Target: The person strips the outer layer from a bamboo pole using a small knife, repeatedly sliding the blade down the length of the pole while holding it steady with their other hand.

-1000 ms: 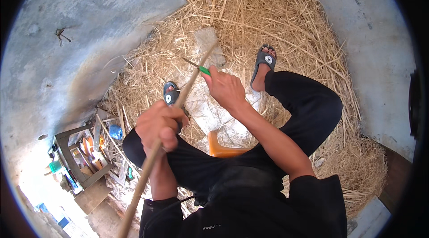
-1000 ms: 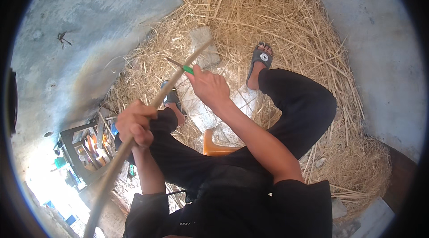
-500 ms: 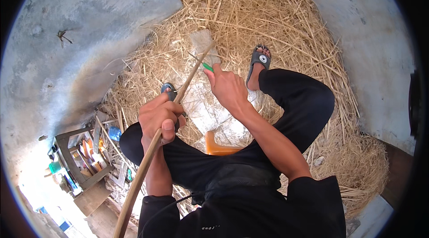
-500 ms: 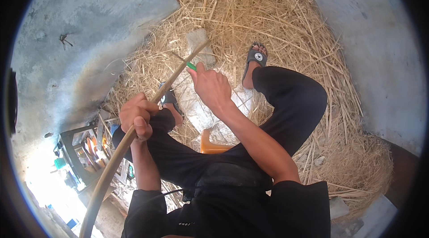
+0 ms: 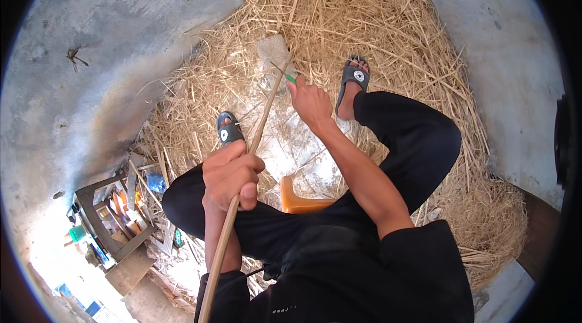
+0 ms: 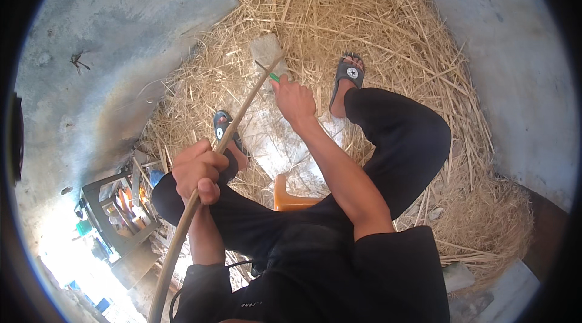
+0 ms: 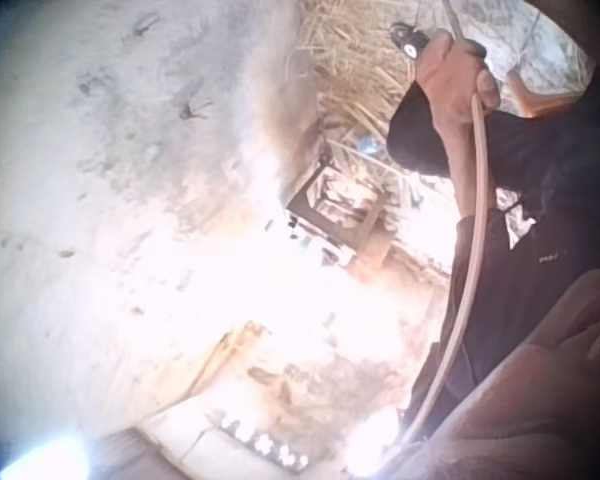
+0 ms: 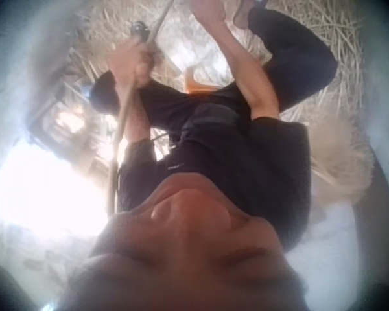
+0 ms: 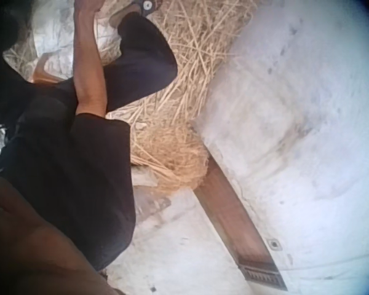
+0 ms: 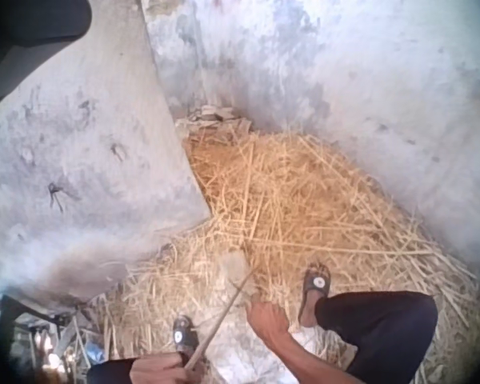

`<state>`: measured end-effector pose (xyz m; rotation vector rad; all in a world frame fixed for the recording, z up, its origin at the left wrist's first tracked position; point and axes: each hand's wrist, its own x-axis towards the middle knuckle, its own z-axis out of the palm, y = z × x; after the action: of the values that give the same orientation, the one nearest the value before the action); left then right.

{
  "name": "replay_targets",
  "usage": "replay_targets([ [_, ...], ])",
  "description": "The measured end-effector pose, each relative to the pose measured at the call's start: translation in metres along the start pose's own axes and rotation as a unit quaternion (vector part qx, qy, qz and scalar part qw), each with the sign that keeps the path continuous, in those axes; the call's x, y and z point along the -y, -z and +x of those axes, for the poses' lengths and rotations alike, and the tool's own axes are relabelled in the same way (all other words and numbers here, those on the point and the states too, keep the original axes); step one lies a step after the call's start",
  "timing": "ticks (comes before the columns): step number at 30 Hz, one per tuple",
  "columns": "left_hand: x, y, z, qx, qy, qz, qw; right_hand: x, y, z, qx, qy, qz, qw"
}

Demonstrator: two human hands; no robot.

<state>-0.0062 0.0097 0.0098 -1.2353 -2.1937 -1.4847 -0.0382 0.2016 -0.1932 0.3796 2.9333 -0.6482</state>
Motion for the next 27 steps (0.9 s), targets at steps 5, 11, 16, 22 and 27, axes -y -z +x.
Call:
replay_targets([
  [5,-0.009,-0.005,0.001,-0.024,-0.031,-0.032,0.999,-0.017,-0.008,0.026,0.01,0.023,-0.046,0.999],
  [11,-0.036,0.006,0.019,-0.011,-0.068,-0.031,0.997,-0.011,-0.014,0.03,0.03,-0.015,-0.02,0.999],
  [16,-0.048,0.029,0.036,-0.071,-0.128,-0.066,0.987,0.012,0.018,-0.003,0.008,-0.014,0.041,0.999],
  [22,-0.034,0.018,0.034,-0.085,-0.032,-0.03,0.995,0.02,0.018,-0.022,0.035,0.002,0.038,0.999],
  [27,-0.034,0.017,0.03,-0.08,-0.046,-0.034,0.995,0.02,0.003,-0.02,0.005,0.011,0.033,0.999],
])
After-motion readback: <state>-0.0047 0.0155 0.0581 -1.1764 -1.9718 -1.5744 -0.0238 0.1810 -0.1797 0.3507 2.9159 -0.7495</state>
